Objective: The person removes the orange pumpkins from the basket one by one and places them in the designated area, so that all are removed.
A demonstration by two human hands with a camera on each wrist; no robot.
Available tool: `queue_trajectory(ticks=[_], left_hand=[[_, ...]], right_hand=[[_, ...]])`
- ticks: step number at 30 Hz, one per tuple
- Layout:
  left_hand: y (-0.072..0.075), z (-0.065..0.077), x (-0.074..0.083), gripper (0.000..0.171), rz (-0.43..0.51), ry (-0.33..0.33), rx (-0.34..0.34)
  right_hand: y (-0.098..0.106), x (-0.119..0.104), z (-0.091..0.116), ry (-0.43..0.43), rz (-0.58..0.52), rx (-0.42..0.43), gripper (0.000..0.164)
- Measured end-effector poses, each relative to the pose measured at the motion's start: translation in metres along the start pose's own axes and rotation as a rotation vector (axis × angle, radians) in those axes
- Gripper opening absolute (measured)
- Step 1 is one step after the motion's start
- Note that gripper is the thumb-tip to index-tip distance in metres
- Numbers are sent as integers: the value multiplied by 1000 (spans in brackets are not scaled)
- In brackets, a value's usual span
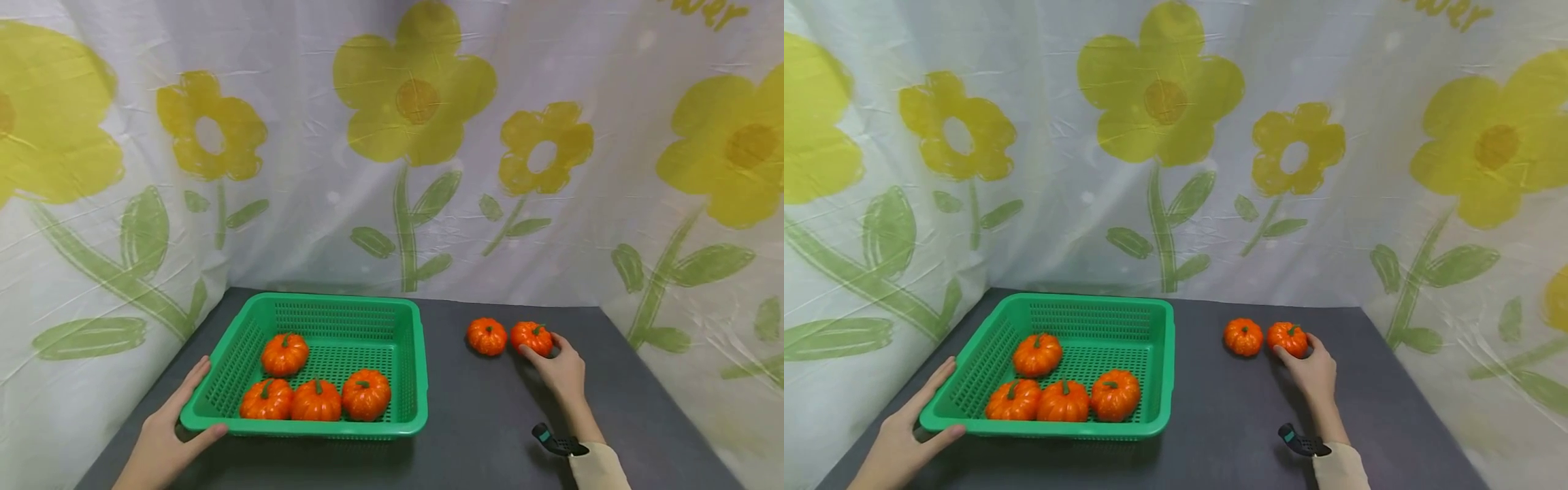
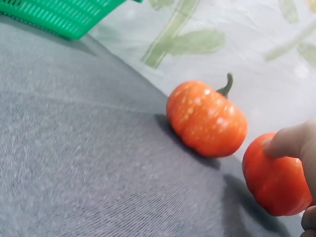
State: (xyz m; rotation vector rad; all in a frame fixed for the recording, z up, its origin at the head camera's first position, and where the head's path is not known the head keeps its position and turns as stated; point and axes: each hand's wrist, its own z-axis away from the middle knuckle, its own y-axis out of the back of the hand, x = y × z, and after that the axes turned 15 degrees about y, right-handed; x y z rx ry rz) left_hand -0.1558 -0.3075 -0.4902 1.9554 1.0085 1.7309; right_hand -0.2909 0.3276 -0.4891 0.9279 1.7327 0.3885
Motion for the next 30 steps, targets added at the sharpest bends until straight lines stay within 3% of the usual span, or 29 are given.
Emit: queue_trajectory(ticks=[18, 30], left_hand=[[0, 0, -3, 101, 9, -24, 21], [-1, -1, -3, 101, 12, 20, -14]], right_hand=[[-16, 17, 0, 64, -28, -9, 91], [-16, 21, -1, 67, 8, -54, 92]])
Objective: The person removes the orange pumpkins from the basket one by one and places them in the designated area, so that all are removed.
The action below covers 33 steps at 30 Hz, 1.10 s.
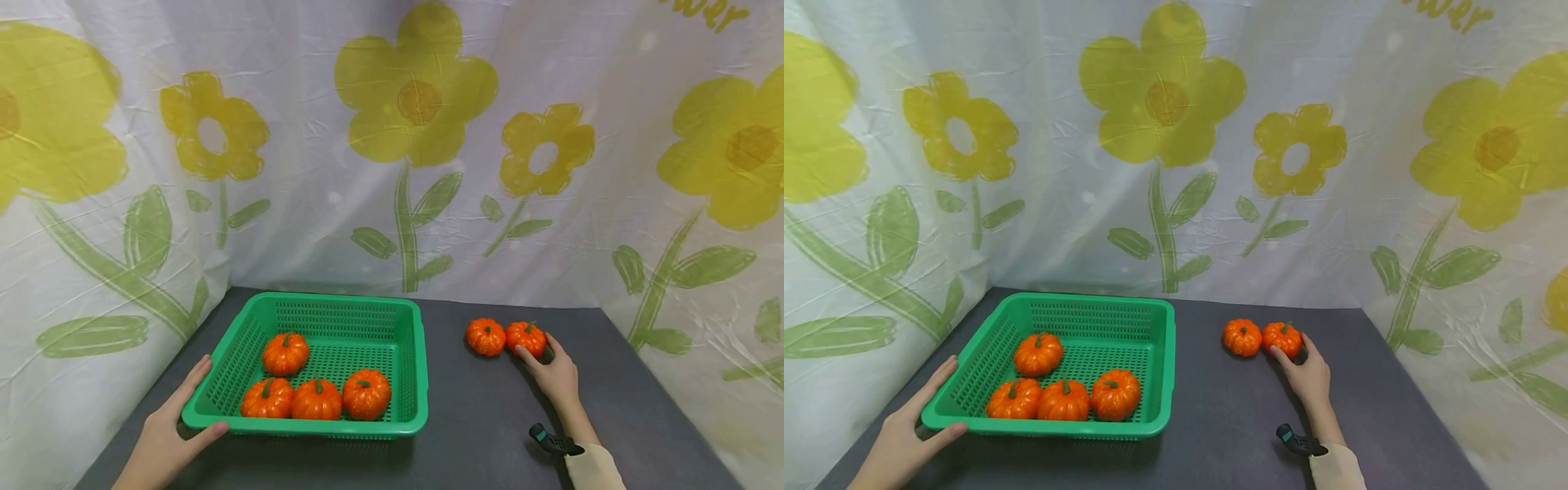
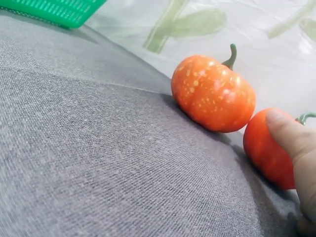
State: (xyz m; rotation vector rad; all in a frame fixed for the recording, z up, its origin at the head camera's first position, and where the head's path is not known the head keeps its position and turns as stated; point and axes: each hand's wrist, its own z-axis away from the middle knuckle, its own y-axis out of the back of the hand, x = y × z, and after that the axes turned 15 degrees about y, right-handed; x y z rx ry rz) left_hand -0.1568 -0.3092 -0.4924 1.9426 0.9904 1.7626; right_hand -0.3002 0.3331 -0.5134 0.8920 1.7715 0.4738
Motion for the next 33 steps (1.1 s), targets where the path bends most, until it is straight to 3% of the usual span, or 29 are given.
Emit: queue_trajectory(ticks=[8, 17, 26, 33], left_hand=[[0, 0, 0, 101, -4, -15, 12], [1, -1, 1, 102, 4, -14, 8], [1, 1, 2, 103, 2, -61, 38], [1, 0, 1, 103, 3, -66, 46]], right_hand=[[1, -2, 2, -17, -20, 9, 93], [2, -7, 4, -50, -99, 138, 86], [13, -11, 2, -51, -175, 251, 86], [23, -21, -1, -35, -176, 269, 88]])
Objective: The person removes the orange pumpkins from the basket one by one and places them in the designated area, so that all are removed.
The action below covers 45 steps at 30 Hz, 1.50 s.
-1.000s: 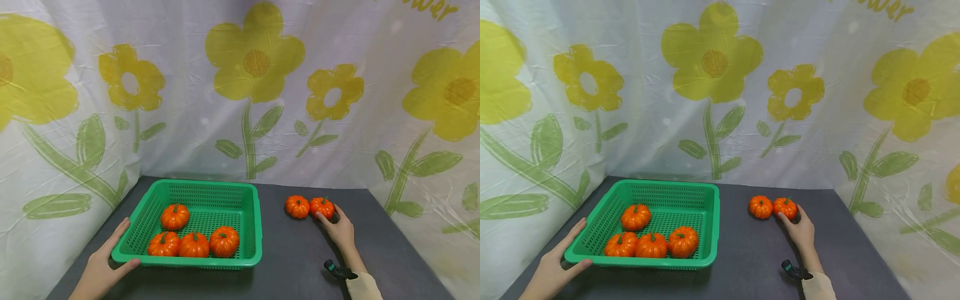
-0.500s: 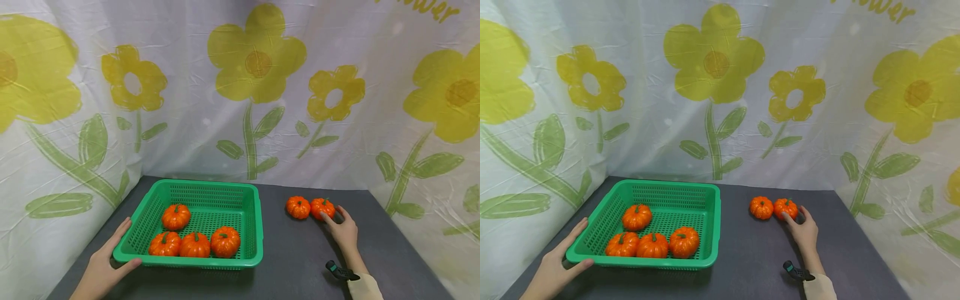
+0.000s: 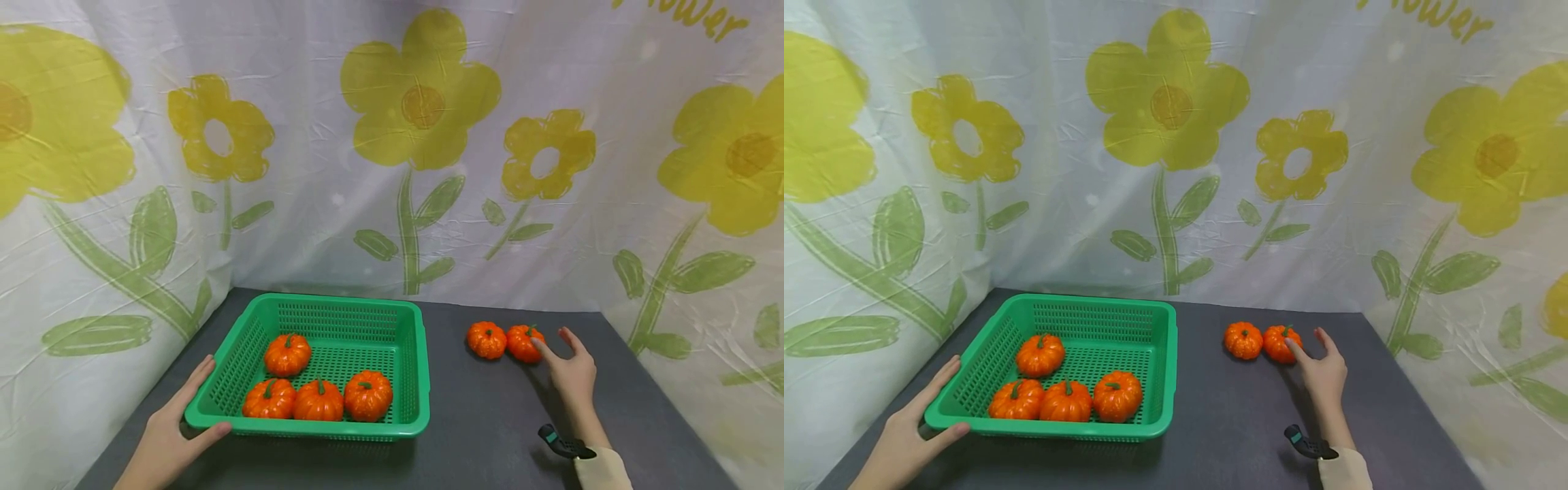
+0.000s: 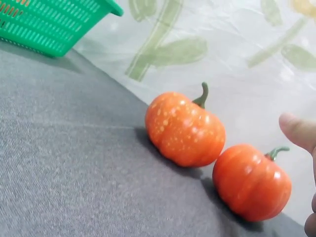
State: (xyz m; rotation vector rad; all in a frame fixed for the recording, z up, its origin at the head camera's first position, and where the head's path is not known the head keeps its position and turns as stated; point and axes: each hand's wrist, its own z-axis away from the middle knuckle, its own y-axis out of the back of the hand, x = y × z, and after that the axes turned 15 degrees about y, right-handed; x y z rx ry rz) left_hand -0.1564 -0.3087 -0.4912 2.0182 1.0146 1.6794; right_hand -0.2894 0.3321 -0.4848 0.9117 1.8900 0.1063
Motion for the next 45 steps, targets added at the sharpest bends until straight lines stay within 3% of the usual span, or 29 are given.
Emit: queue_trajectory(ticks=[9, 18, 25, 34, 45], left_hand=[[0, 2, -1, 102, 2, 20, -16], [2, 0, 0, 102, 8, 26, -26], [3, -1, 1, 102, 28, 50, -50], [4, -1, 4, 102, 42, 29, -57], [4, 0, 5, 102, 40, 30, -43]], right_hand=[[0, -22, -4, 43, -6, -2, 81], [-3, -73, -4, 127, -115, -39, 75], [-17, -103, 9, 228, -96, -132, 70], [-30, -128, 30, 315, -216, -241, 72], [-55, -164, 44, 445, -259, -357, 74]])
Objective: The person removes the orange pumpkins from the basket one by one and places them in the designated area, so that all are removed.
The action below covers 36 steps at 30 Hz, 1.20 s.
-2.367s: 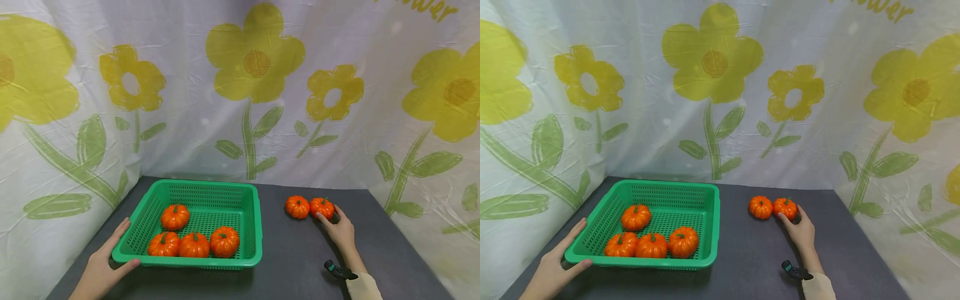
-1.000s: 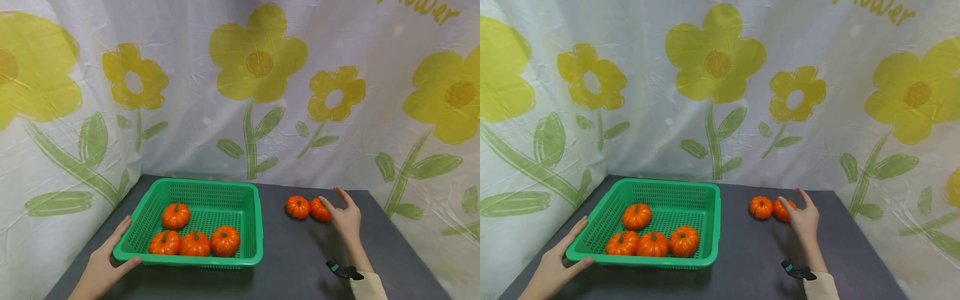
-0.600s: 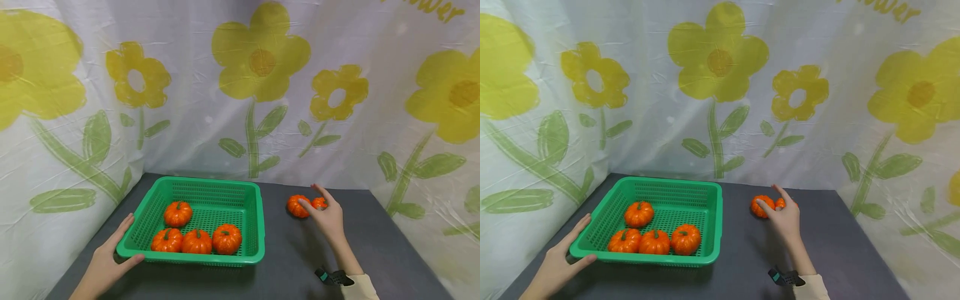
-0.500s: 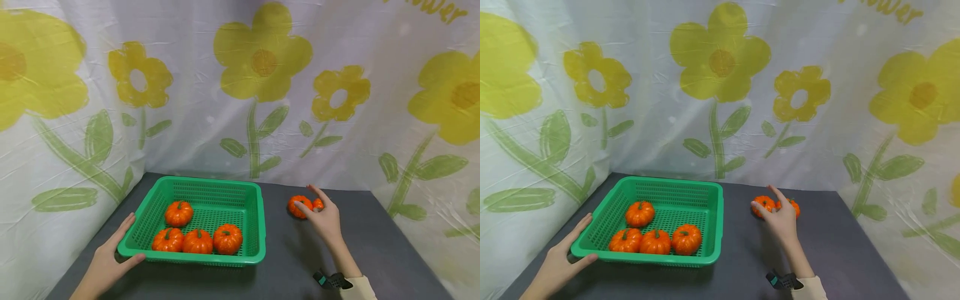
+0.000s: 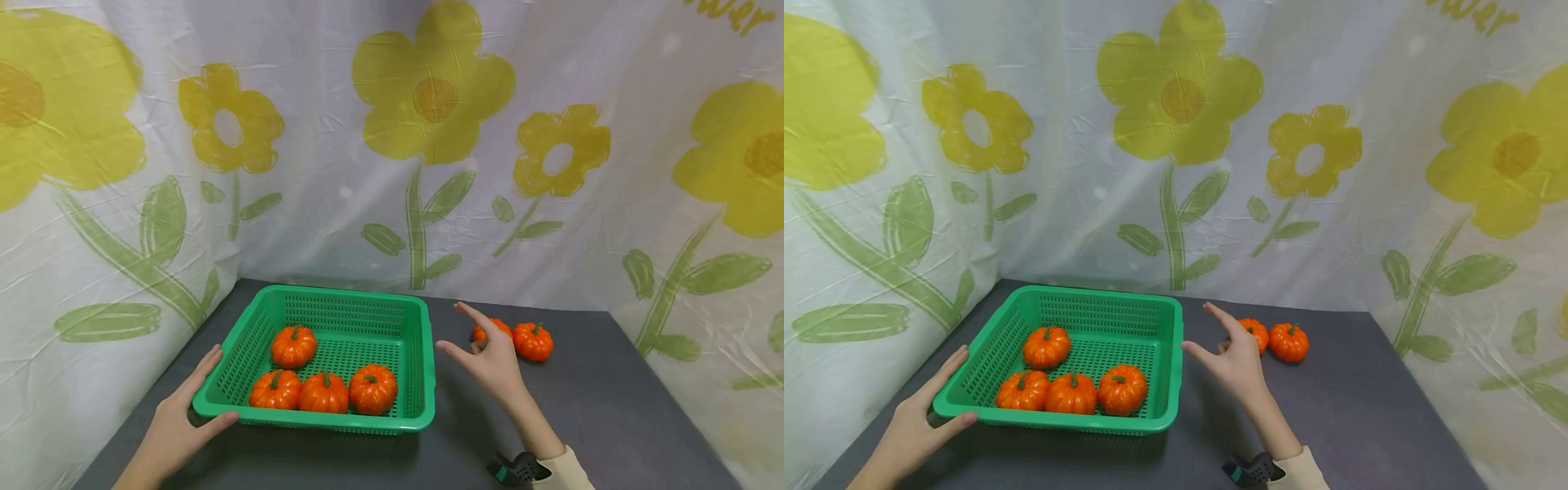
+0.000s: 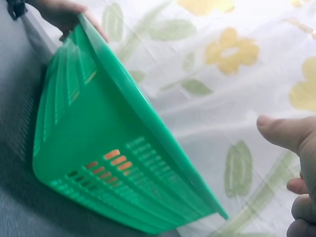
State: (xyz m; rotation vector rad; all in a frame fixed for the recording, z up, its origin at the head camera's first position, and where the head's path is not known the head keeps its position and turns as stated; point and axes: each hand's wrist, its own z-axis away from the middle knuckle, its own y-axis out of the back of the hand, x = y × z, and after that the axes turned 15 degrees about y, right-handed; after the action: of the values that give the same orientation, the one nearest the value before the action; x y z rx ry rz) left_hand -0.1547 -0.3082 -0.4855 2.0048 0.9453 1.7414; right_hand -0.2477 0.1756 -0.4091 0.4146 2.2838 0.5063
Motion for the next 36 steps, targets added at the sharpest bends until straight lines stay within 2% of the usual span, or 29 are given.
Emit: queue_trajectory(ticks=[9, 14, 21, 36], left_hand=[[0, 1, 0, 102, -5, 13, -3], [-1, 1, 0, 102, -2, 7, -3], [0, 0, 1, 102, 12, -1, -10], [0, -1, 0, 102, 1, 6, -10]], right_hand=[[-23, -14, -13, -9, -85, -106, 76], [-35, -20, -22, 21, -92, -216, 75], [-49, -28, -34, 23, -74, -365, 73], [-72, -18, -60, 78, -87, -562, 74]])
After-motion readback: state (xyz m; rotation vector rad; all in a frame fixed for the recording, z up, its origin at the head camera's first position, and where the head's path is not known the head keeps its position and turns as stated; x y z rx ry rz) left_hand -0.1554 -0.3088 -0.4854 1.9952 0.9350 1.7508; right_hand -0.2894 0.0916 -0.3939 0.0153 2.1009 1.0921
